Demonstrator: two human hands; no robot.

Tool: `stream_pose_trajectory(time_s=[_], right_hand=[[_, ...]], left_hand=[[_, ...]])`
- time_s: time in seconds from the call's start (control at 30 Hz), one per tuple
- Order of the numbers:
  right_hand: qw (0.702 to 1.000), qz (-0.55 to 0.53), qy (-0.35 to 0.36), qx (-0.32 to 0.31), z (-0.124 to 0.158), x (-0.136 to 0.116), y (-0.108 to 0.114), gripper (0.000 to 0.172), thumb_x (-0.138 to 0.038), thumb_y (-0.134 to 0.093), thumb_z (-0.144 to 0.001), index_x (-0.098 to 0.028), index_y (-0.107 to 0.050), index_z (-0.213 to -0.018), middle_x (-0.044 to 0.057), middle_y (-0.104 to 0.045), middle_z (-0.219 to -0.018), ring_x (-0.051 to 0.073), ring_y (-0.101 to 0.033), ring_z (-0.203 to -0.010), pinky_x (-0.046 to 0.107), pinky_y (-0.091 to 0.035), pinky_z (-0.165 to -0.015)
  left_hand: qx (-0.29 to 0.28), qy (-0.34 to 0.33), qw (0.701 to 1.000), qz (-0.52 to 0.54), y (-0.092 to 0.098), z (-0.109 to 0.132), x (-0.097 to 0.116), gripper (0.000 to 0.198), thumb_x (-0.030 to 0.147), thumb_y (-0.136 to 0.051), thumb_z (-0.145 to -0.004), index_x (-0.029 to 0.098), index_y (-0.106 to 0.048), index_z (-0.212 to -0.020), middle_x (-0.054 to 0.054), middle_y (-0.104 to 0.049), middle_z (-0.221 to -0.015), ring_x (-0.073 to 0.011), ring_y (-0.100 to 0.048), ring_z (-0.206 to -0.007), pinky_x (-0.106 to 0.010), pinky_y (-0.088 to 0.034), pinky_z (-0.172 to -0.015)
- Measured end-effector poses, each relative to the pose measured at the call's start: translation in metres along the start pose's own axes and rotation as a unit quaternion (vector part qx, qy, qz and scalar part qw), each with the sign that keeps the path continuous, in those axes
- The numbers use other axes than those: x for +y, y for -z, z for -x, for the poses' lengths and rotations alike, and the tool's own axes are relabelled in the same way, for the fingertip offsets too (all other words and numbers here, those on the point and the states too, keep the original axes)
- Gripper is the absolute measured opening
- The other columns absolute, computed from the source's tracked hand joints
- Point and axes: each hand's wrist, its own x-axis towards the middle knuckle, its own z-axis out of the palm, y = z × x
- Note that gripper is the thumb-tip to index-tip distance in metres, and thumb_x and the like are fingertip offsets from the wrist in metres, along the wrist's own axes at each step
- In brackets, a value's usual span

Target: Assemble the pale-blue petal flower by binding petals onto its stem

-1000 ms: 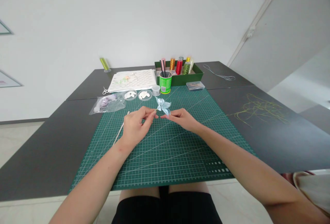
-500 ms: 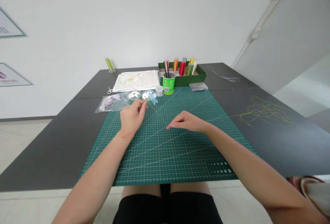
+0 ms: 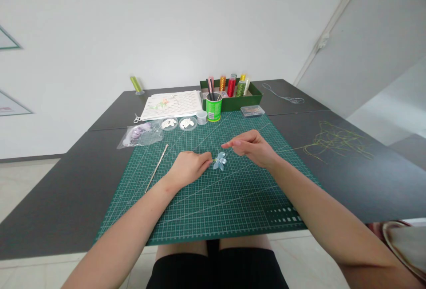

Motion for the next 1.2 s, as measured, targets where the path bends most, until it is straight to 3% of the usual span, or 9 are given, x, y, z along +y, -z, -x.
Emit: stream_pose_trajectory(time_s=[0.2, 0.4, 0.6, 0.83, 1.03, 1.2], right_hand=[[0.994, -0.02, 0.003, 0.111, -0.004, 0.004, 0.004, 0.033, -0.05, -0.068, -0.083, -0.019, -0.079, -0.089, -0.008, -0.027, -0.05, 0.008, -0.019, -0.049, 0.027, -0.026, -0.048], [0.991, 0.003, -0.001, 0.132, -0.01, 0.011, 0.007, 0.038, -0.048, -0.065, -0.086, -0.016, -0.077, -0.104, -0.008, -0.026, -0.053, 0.006, -0.019, -0.049, 0.025, -0.016, -0.047], [0.987, 0.133, -0.056, 0.073, -0.013, 0.02, 0.015, 0.046, -0.051, -0.061, -0.087, -0.012, -0.077, -0.107, -0.008, -0.029, -0.05, 0.007, -0.023, -0.05, 0.024, -0.019, -0.048], [0.981, 0.17, -0.094, 0.001, -0.016, 0.028, 0.014, 0.047, -0.054, -0.064, -0.082, -0.012, -0.08, -0.095, -0.001, -0.054, -0.058, 0.009, -0.037, -0.056, 0.024, -0.027, -0.053], [0.97, 0.164, -0.127, -0.125, -0.011, 0.02, 0.01, 0.045, -0.054, -0.062, -0.087, -0.014, -0.08, -0.097, -0.007, -0.031, -0.05, 0.007, -0.025, -0.052, 0.024, -0.02, -0.052], [0.966, 0.129, -0.119, -0.188, -0.007, 0.011, 0.001, 0.039, -0.051, -0.063, -0.088, -0.018, -0.08, -0.098, -0.005, -0.039, -0.054, 0.009, -0.031, -0.056, 0.024, -0.026, -0.054]], left_hand=[[0.071, -0.116, 0.99, 0.049, 0.0, 0.003, 0.016, 0.029, 0.034, -0.04, -0.103, 0.022, -0.062, -0.088, 0.003, -0.063, -0.06, -0.0135, -0.061, -0.054, -0.024, -0.039, -0.058], [0.113, -0.145, 0.978, 0.096, 0.007, 0.009, 0.027, 0.026, 0.032, -0.042, -0.103, 0.023, -0.066, -0.094, 0.003, -0.069, -0.067, -0.0114, -0.064, -0.058, -0.023, -0.044, -0.06], [0.2, -0.153, 0.962, 0.105, 0.014, 0.013, 0.031, 0.02, 0.027, -0.047, -0.101, 0.02, -0.065, -0.096, 0.002, -0.072, -0.067, -0.0106, -0.066, -0.057, -0.023, -0.046, -0.057], [0.309, -0.096, 0.945, 0.045, 0.024, 0.015, 0.018, 0.012, 0.024, -0.057, -0.097, 0.019, -0.064, -0.089, 0.0, -0.077, -0.076, -0.0102, -0.067, -0.056, -0.023, -0.048, -0.057], [0.379, 0.006, 0.924, -0.046, 0.026, 0.014, 0.0, 0.012, 0.025, -0.059, -0.096, 0.019, -0.067, -0.089, -0.001, -0.075, -0.071, -0.0122, -0.066, -0.055, -0.025, -0.046, -0.057], [0.375, 0.062, 0.924, -0.027, 0.023, 0.013, -0.002, 0.022, 0.024, -0.057, -0.097, 0.02, -0.065, -0.117, 0.0, -0.077, -0.078, -0.0128, -0.067, -0.059, -0.025, -0.047, -0.063]])
